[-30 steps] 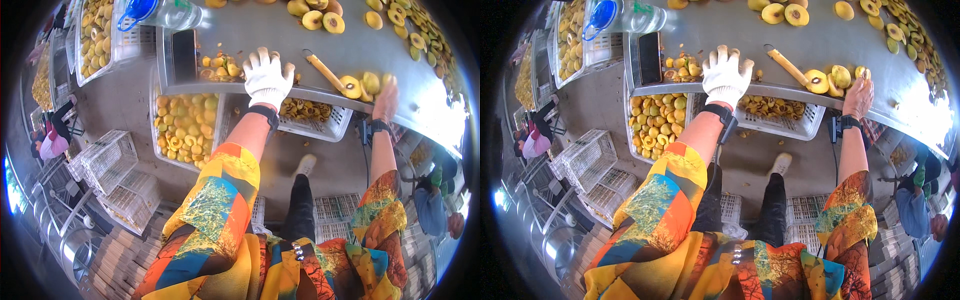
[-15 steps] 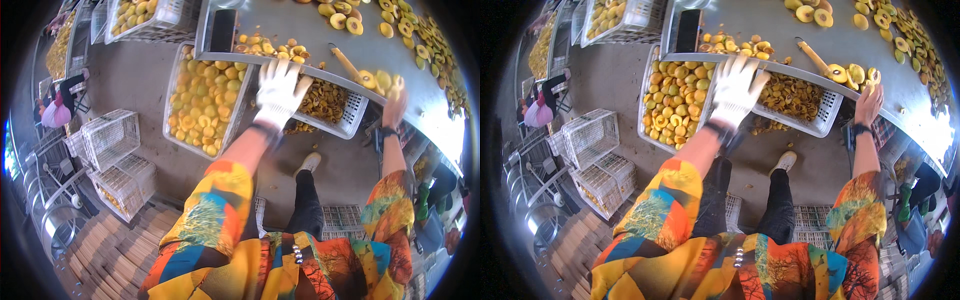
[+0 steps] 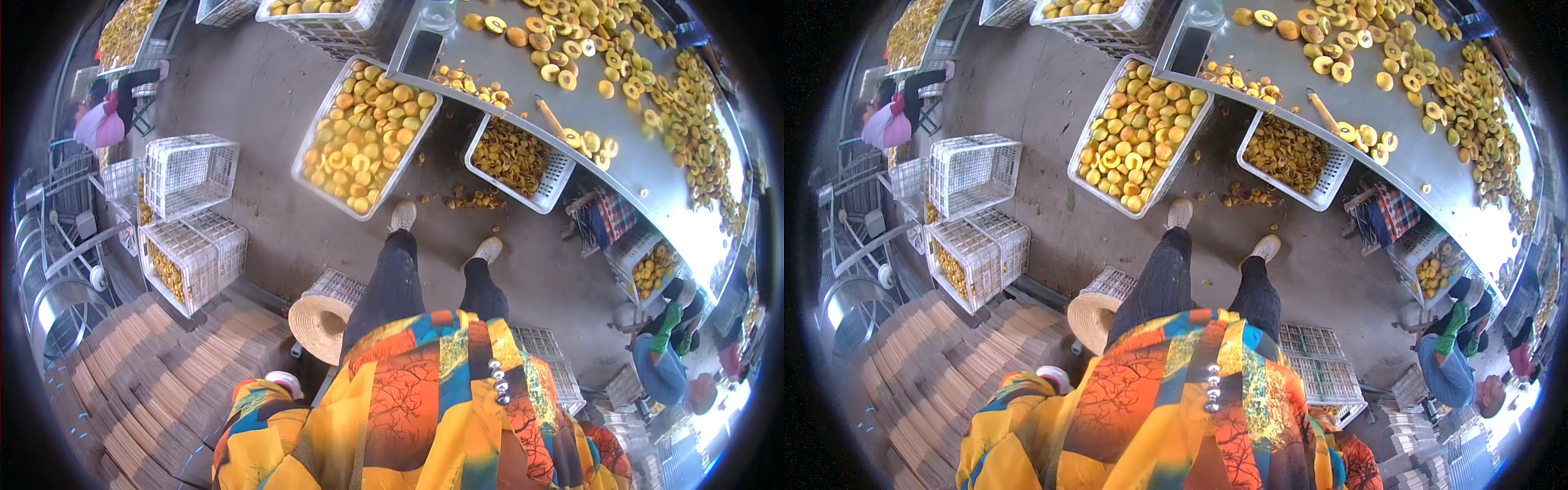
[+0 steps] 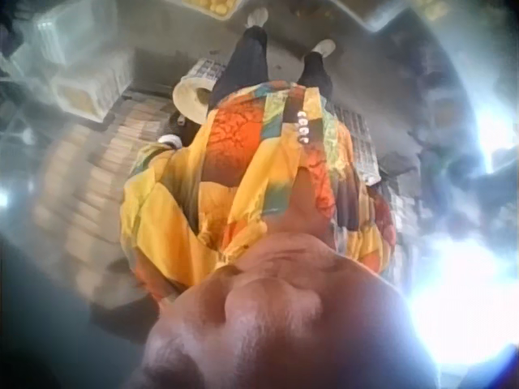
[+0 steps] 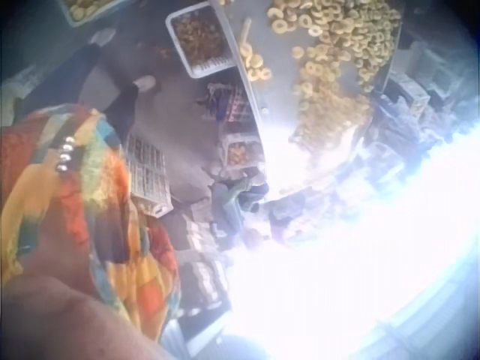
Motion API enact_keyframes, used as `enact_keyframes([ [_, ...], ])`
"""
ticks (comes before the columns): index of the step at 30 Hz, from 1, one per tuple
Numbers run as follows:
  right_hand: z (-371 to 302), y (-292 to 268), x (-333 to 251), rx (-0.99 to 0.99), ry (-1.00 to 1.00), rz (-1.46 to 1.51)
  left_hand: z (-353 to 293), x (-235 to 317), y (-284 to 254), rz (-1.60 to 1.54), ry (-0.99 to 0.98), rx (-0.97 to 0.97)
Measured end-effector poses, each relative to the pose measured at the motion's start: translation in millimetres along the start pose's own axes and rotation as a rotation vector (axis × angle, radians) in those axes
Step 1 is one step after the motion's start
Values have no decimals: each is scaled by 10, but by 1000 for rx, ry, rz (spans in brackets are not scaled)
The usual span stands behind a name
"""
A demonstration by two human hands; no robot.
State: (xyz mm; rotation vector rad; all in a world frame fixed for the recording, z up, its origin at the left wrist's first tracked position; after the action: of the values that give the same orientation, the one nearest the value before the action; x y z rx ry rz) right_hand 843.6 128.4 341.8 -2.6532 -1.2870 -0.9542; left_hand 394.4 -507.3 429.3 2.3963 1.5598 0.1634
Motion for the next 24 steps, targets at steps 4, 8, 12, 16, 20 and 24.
enact_keyframes([
  [4,-431,305,-144,80,-43,216,57,414,-214,-154,70,307],
  [8,-701,215,-308,201,-114,337,264,996,-552,-283,195,565],
  [12,-888,124,-451,268,-156,410,437,1301,-838,-269,275,646],
  [16,-988,96,-537,303,-168,426,834,1401,-935,-206,333,658],
  [20,-1035,129,-603,307,-173,432,609,1501,-1138,-121,361,665],
  [24,-1127,195,-712,312,-163,444,213,1407,-1486,-118,313,628],
])
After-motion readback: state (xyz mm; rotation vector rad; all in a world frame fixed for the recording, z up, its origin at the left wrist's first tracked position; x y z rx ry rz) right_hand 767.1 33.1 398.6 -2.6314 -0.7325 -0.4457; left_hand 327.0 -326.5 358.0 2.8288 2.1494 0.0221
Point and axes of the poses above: each hand's wrist, its own z-axis towards the middle knuckle, its own y-axis out of the palm, x = y × z, the point moved 3 cm from there along z, towards the middle knuckle, and after that the axes turned 14 degrees about y, right-handed, at the moved point
